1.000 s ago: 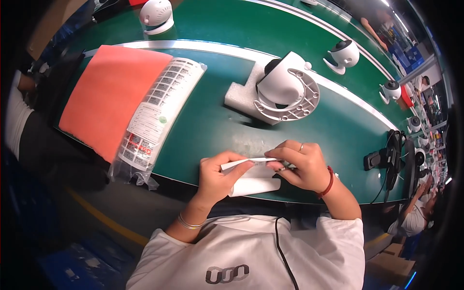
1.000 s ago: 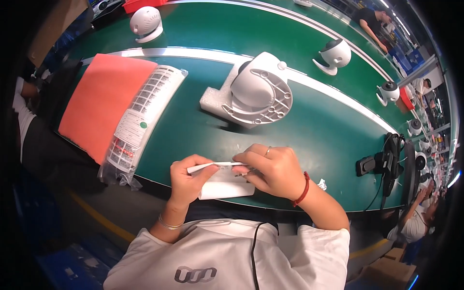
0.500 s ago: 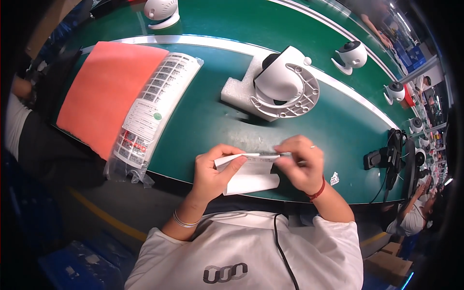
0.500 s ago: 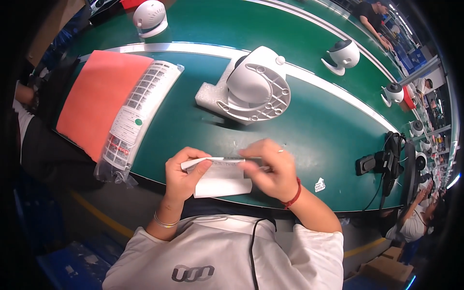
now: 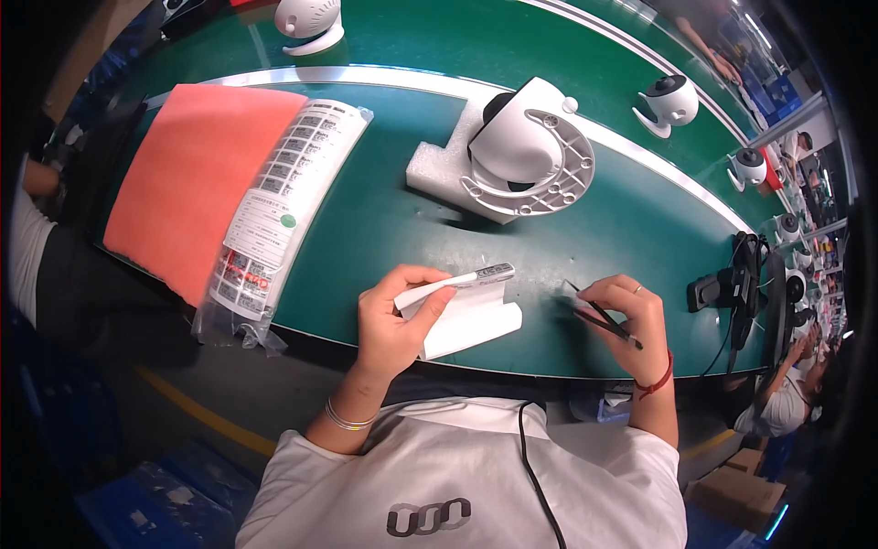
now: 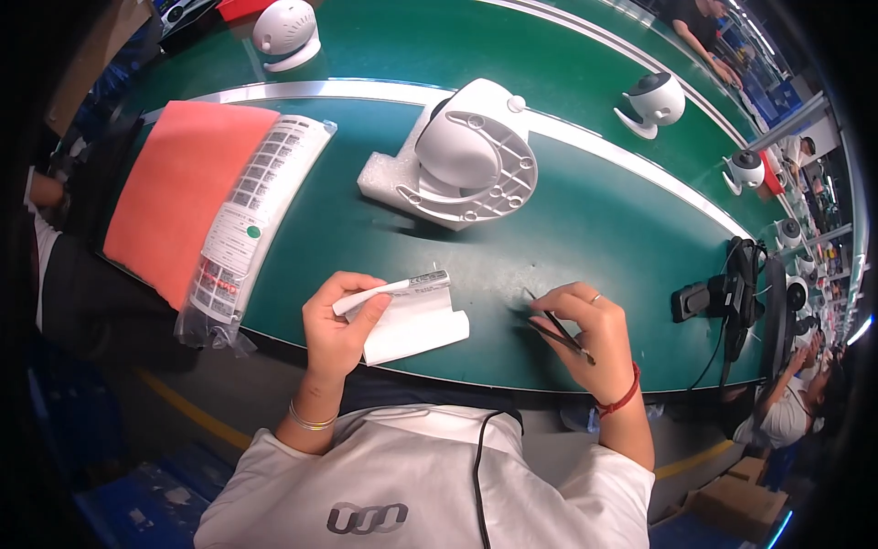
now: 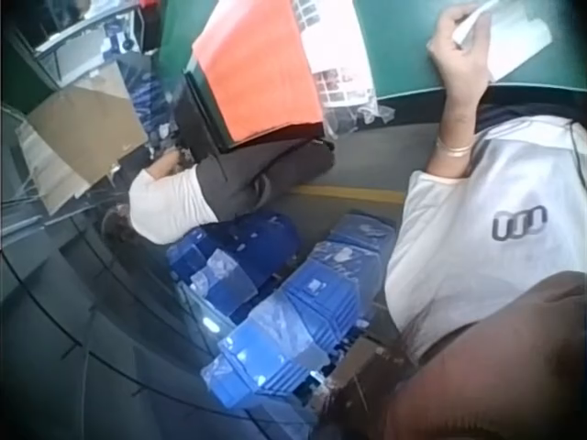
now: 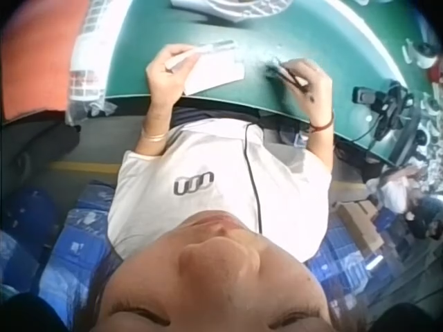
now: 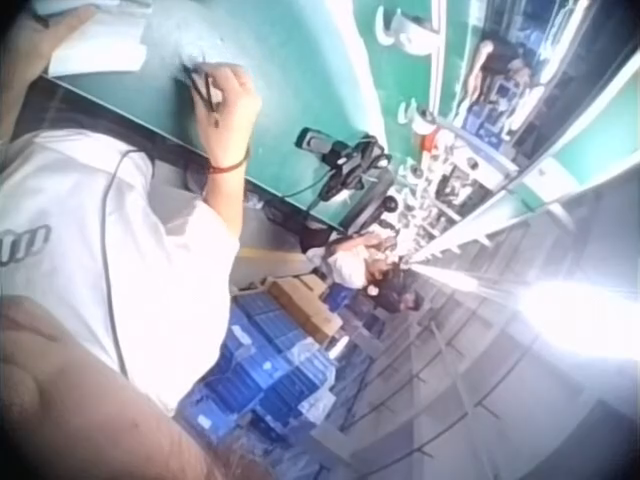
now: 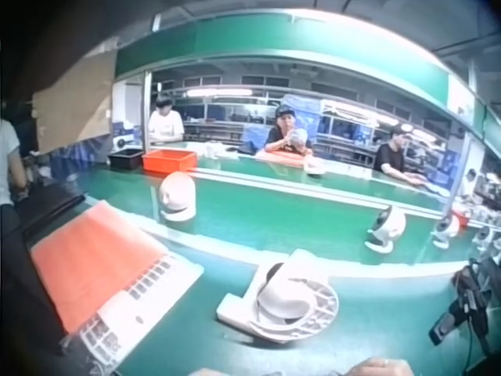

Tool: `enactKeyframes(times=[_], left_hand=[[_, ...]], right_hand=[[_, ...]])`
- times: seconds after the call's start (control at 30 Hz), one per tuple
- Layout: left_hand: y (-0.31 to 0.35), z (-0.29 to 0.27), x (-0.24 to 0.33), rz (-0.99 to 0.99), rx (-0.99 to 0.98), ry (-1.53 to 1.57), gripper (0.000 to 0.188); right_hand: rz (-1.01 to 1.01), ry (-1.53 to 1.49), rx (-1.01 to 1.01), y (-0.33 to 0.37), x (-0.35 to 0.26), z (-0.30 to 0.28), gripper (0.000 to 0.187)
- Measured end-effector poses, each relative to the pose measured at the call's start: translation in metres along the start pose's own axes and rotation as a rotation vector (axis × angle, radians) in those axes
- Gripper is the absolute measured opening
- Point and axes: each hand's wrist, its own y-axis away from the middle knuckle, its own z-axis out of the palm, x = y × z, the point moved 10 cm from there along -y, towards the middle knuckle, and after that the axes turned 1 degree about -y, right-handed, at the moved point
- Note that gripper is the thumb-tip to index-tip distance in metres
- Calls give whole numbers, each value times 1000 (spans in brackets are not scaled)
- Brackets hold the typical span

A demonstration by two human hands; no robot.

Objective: Applying product identification labels to small white surveillance cameras using tweezers on an assembly line.

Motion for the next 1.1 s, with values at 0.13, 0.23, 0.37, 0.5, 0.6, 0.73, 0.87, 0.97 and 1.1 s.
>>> enactKeyframes(times=[0.13,0.23,0.37,0.5,0.6,0.73,0.87,0.97,1.1], left_hand=[[2,2,0,18,-10,-27,14],[2,2,1,21,-13,-47,14],[1,5,2,3,-34,-47,14],[1,5,4,19,-36,-87,13],[0,5,3,13,-37,-83,13],[0,5,3,7,-39,-82,13],[1,4,0,2,-51,-68,14],[0,9,4,30,-76,-64,15],[2,11,5,27,-117,-128,16]], right_hand=[[17,-49,-53,-2,-6,13,25],[285,-421,-47,2,27,25,39],[597,-923,0,11,65,32,37],[615,-1167,74,15,83,32,31],[666,-984,173,21,100,19,18],[475,-653,120,9,88,0,18],[564,-478,128,13,84,-8,20],[314,-315,165,9,54,-18,25],[-233,-111,73,-9,-47,-15,34]])
